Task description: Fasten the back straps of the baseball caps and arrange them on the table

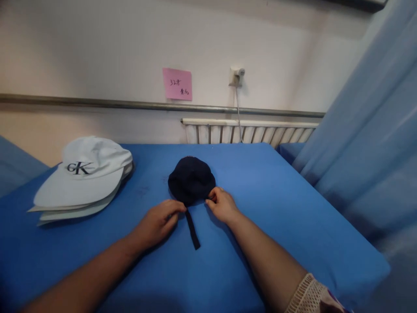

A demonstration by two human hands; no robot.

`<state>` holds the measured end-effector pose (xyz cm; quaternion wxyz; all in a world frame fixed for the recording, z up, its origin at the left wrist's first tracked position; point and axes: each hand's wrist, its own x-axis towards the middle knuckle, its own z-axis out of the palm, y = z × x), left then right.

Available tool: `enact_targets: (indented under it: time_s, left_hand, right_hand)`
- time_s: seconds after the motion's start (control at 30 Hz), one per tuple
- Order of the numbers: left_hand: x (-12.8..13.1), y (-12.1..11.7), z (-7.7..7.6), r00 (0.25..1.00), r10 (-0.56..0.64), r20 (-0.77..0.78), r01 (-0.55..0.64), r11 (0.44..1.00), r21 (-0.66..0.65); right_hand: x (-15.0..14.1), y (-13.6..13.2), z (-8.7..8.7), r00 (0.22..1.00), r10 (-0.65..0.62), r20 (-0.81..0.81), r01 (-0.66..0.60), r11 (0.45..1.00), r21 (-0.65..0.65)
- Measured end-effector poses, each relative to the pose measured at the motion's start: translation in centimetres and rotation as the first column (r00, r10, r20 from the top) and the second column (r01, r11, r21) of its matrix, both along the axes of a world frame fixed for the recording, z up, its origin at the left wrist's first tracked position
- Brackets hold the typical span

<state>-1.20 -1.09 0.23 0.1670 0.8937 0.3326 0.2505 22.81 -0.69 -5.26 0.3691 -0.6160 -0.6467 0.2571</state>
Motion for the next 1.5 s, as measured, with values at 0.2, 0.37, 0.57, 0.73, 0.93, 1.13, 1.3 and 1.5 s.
enact_targets:
  time_s: [0.2, 0.37, 0.57, 0.73, 0.93, 1.13, 1.3, 1.5]
  left_hand:
    - [-2.1, 2.4, -0.6, 0.904, 0.376, 0.204, -0.351, 0.924, -0.150]
    - [-1.6, 2.5, -1.4, 0.952, 0.269, 0.144, -0.233, 0.946, -0.226]
    - [-0.1, 0.4, -0.6, 0.999, -0.030, 0.034, 0.035, 0.991, -0.132]
    - [0.6, -0.9, 0.2, 0.958, -0.281, -0.049, 0.274, 0.954, -0.123]
    - [0.7, -1.1, 0.2, 0.949, -0.279, -0.145, 0.258, 0.954, -0.152]
    - [0.2, -0.5, 0.4, 0.988, -0.146, -0.056, 0.136, 0.979, -0.152]
    - [0.3, -0.4, 0.4, 0.982, 0.103, 0.159, -0.040, 0.934, -0.354]
    - [0.9, -0.4, 0.0, 0.955, 0.173, 0.243, -0.052, 0.899, -0.436]
  right_hand:
    - [-0.6, -0.3, 1.1, 0.965, -0.081, 0.251, 0.084, 0.997, -0.001]
    - [0.0, 0.0, 0.5, 0.973, -0.052, 0.224, 0.047, 0.999, 0.028]
    - [1.1, -0.1, -1.0, 0.977, 0.140, -0.162, -0.152, 0.987, -0.060]
    - [0.8, -0.7, -0.4, 0.864, 0.329, -0.380, -0.377, 0.924, -0.057]
    - [-0.2, -1.4, 0.7, 0.773, 0.359, -0.523, -0.451, 0.891, -0.054]
    - [-0.4, -1.3, 1.6, 0.706, 0.242, -0.666, -0.334, 0.942, -0.012]
    - [-0.9, -1.6, 2.1, 0.665, 0.205, -0.718, -0.297, 0.955, -0.002]
    - [-2.1, -2.1, 1.9, 0.650, 0.224, -0.726, -0.314, 0.949, 0.012]
